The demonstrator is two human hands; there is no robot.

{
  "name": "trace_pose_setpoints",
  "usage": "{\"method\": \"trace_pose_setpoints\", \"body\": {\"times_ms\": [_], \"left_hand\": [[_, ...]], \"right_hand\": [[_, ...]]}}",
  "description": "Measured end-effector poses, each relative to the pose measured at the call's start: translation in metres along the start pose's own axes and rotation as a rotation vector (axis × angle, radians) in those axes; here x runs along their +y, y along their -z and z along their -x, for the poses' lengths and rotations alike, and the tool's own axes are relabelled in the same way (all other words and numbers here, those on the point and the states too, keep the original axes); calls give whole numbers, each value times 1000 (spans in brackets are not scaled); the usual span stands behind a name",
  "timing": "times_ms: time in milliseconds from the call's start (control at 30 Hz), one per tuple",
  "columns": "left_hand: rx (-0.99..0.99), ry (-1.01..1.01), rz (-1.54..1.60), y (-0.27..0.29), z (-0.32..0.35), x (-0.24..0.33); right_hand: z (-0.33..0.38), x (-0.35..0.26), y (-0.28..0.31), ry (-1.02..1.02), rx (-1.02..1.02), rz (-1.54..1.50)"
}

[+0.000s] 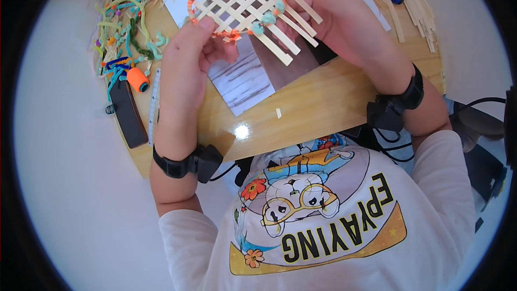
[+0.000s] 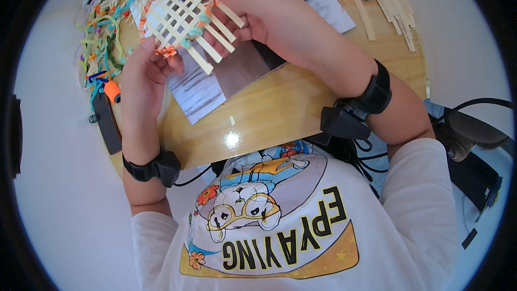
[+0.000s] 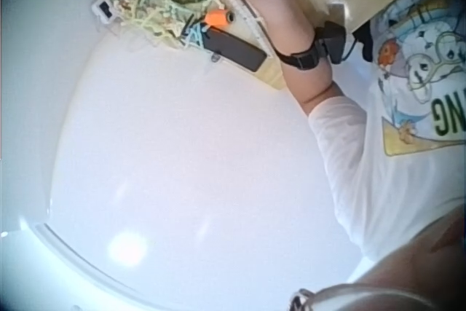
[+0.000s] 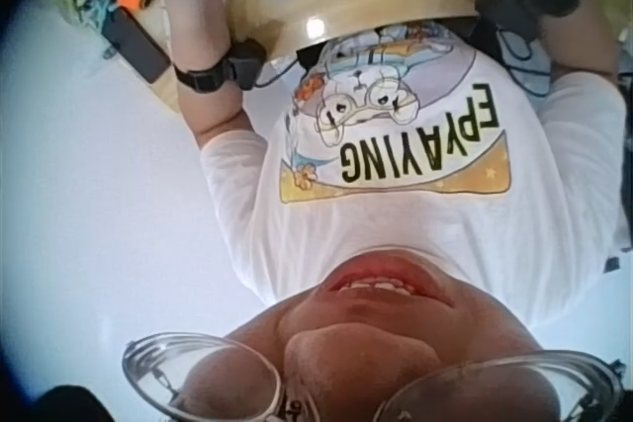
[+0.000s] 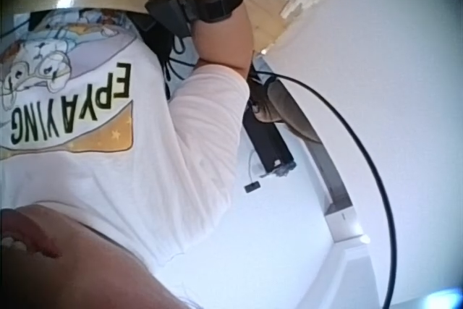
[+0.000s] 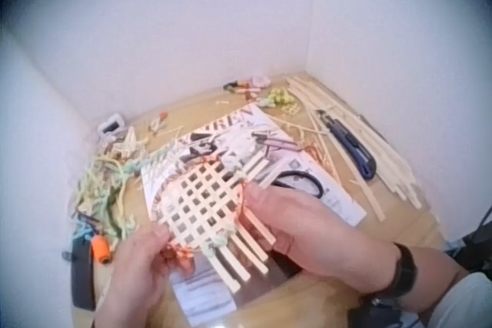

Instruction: The recorder weaves and glues small wooden strips into a circular lattice structure, سپس meticulously trims the excess ends with scissors.

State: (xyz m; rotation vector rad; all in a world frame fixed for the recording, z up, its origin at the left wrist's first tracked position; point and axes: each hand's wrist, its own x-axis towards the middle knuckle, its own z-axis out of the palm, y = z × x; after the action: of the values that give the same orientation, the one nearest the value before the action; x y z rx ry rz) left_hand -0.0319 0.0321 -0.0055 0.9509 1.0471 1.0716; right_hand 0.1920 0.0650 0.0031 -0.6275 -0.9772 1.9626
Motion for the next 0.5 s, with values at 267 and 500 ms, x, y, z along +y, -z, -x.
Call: {"method": "trace_pose_setpoints", "body": {"times_ms": [267,500], "left_hand": [[125,-141,-59,0,-3,5],[113,-134,-211,6,-1,2]], "right_hand": [[-5,-8,22,-51,-47,337],[0,-18,10,-76,26,468]]}}
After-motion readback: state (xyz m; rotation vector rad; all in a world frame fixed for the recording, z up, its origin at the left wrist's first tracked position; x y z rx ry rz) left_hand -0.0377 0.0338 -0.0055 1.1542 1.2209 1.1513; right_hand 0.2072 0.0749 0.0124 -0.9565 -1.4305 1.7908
